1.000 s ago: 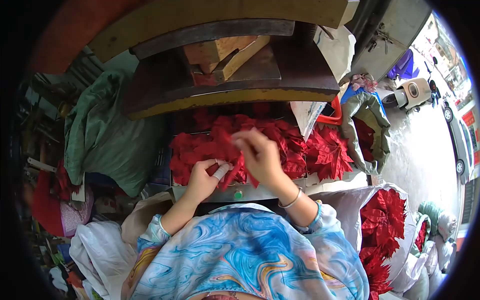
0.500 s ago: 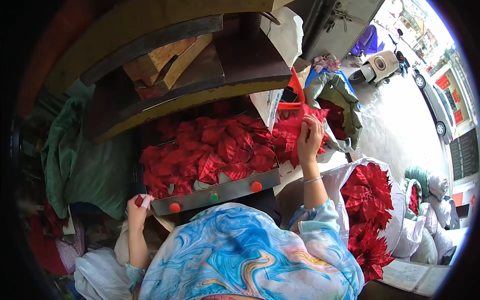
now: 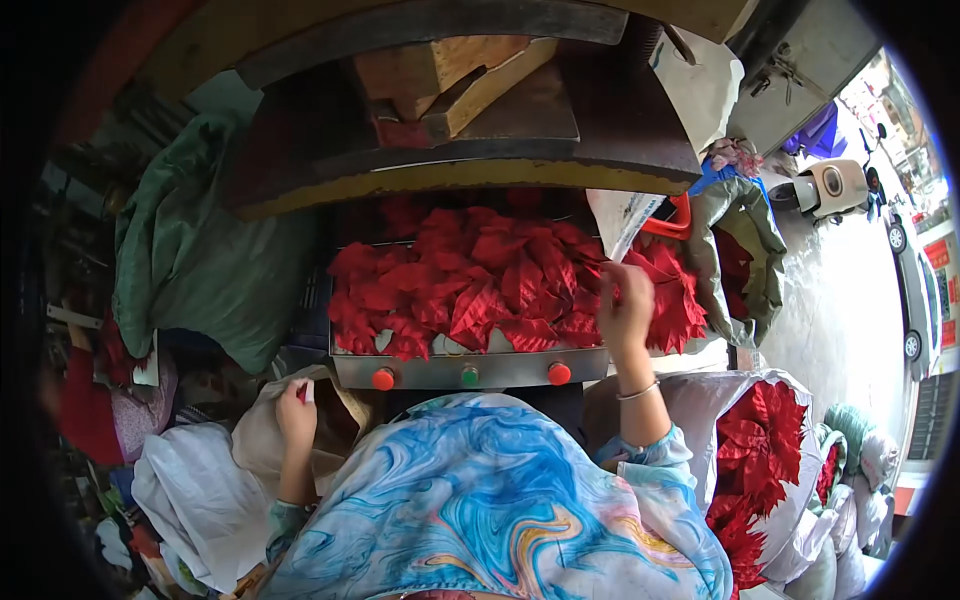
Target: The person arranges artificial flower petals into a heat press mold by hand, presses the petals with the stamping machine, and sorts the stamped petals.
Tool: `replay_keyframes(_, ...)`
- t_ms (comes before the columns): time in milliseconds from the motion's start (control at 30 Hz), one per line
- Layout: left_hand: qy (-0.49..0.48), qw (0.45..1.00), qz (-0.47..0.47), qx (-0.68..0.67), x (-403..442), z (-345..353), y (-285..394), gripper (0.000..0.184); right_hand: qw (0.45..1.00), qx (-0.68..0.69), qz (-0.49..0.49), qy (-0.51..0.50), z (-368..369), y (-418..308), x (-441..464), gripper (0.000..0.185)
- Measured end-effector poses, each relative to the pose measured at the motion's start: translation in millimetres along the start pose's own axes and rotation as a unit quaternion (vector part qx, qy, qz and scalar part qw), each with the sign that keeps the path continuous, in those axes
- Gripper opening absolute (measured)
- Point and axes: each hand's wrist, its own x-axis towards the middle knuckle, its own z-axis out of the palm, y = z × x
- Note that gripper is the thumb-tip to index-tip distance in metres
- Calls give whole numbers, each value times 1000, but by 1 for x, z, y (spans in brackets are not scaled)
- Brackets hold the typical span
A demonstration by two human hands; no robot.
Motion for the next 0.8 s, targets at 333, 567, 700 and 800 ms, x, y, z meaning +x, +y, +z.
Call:
replay_keyframes(333, -51, 917, 248, -307, 31, 25, 169, 21, 966, -70, 31, -249, 115, -95, 4, 34)
replay_keyframes(567, 8, 873, 299, -386, 35, 51, 254, 25, 954, 194, 52, -223, 90, -92, 8, 19)
replay_keyframes(700, -123, 872, 234, -411, 42, 76, 259, 20, 867, 342, 227, -284, 78, -104, 15, 16)
replay_keyframes(800, -127, 895, 204, -375, 39, 77, 260, 22, 862, 376, 222, -258, 76, -112, 17, 15)
